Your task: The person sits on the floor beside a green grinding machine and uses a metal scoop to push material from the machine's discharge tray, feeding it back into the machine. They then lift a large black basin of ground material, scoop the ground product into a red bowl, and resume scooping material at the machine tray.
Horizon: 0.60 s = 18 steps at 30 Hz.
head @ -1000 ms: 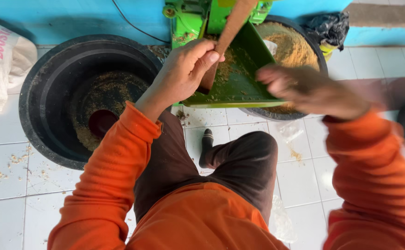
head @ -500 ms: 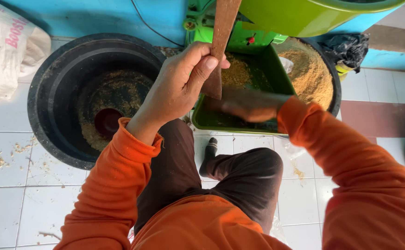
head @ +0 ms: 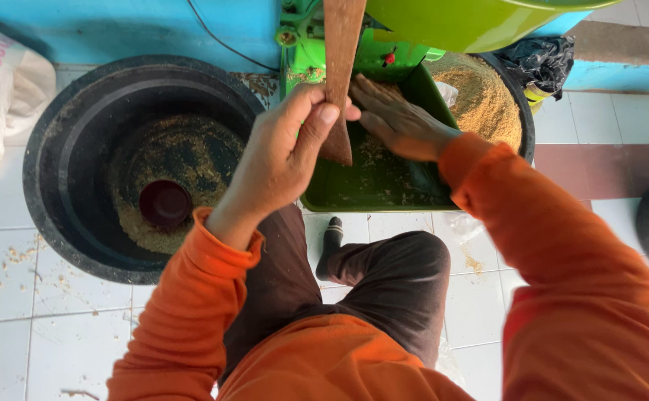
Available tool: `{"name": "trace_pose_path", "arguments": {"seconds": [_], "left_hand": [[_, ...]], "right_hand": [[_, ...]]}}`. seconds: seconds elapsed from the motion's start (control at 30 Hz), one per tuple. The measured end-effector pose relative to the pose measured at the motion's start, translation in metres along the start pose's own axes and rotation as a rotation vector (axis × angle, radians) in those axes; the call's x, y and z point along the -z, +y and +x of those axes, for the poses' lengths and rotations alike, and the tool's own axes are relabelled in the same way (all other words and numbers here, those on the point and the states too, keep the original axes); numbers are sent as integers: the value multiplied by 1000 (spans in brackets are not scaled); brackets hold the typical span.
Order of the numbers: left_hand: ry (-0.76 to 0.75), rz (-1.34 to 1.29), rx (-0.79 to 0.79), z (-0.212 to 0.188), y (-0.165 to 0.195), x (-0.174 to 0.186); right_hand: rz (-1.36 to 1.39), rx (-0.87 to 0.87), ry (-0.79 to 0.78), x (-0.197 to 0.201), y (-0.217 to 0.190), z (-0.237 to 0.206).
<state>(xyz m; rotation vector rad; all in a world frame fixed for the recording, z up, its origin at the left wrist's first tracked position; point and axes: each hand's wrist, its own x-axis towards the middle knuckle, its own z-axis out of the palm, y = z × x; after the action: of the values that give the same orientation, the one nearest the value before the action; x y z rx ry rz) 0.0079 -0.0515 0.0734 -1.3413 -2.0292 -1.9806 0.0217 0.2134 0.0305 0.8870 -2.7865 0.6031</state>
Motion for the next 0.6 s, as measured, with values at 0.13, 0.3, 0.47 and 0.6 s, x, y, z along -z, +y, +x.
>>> {"name": "trace_pose_path", "arguments": {"seconds": [0.13, 0.3, 0.47, 0.6], "left_hand": [[24, -123, 80, -7, 0, -10], [56, -53, 46, 0, -9, -23], [88, -61, 115, -1, -14, -35], [57, -112, 157, -10, -18, -41]], "right_hand": [[413, -545, -738, 25, -41, -47], [484, -241, -651, 12, -37, -57], [180, -620, -351, -2, 15, -27], [-436, -141, -689, 5, -14, -70]]}}
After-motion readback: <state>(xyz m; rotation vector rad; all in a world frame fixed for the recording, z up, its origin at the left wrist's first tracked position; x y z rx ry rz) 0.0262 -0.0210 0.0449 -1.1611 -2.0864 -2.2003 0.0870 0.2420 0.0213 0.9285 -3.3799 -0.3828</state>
